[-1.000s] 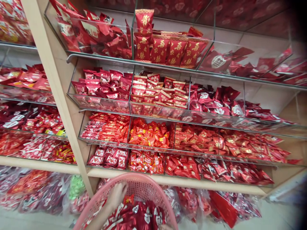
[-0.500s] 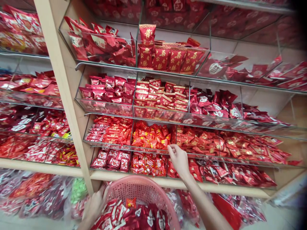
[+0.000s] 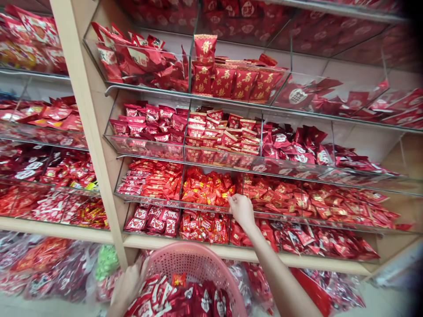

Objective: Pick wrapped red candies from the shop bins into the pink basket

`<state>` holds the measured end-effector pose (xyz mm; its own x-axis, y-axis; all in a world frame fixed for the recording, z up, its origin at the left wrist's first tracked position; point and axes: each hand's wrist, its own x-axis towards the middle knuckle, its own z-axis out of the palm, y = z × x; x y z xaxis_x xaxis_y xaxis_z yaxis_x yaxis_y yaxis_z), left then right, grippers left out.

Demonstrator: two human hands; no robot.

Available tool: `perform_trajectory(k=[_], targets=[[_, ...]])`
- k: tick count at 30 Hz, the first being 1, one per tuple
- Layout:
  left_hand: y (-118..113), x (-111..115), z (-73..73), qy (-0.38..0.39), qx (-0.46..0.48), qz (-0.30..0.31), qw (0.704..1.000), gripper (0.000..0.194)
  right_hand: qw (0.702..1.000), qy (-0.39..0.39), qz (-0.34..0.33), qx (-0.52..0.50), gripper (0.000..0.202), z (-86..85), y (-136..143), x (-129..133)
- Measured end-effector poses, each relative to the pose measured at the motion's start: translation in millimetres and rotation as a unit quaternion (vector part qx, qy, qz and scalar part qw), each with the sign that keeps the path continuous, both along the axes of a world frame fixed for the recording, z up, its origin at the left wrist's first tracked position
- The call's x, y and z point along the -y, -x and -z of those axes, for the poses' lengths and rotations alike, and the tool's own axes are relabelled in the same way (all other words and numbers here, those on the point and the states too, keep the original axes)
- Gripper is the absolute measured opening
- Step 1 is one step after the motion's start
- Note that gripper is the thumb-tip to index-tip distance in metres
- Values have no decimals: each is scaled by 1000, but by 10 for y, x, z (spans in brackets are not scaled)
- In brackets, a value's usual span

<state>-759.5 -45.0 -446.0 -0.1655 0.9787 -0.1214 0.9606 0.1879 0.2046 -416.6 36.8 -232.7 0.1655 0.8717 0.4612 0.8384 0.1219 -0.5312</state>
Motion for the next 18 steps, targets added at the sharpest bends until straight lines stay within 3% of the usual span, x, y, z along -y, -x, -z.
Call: perform_trajectory(k=[5, 11, 15, 18], targets=[[8, -4, 11, 13, -107, 60, 992, 47, 1000, -22, -1, -9, 30, -14, -12, -3], [-45, -2, -56, 10, -39, -6, 999, 40, 996, -91, -9, -10, 29, -73, -104, 82], [-59, -3, -41, 7, -54, -4, 998, 37, 987, -150, -28, -40, 28, -176, -173, 385], [-67, -3, -48, 9, -57, -6, 998, 37, 980, -171, -68, -81, 23, -142, -151, 703]])
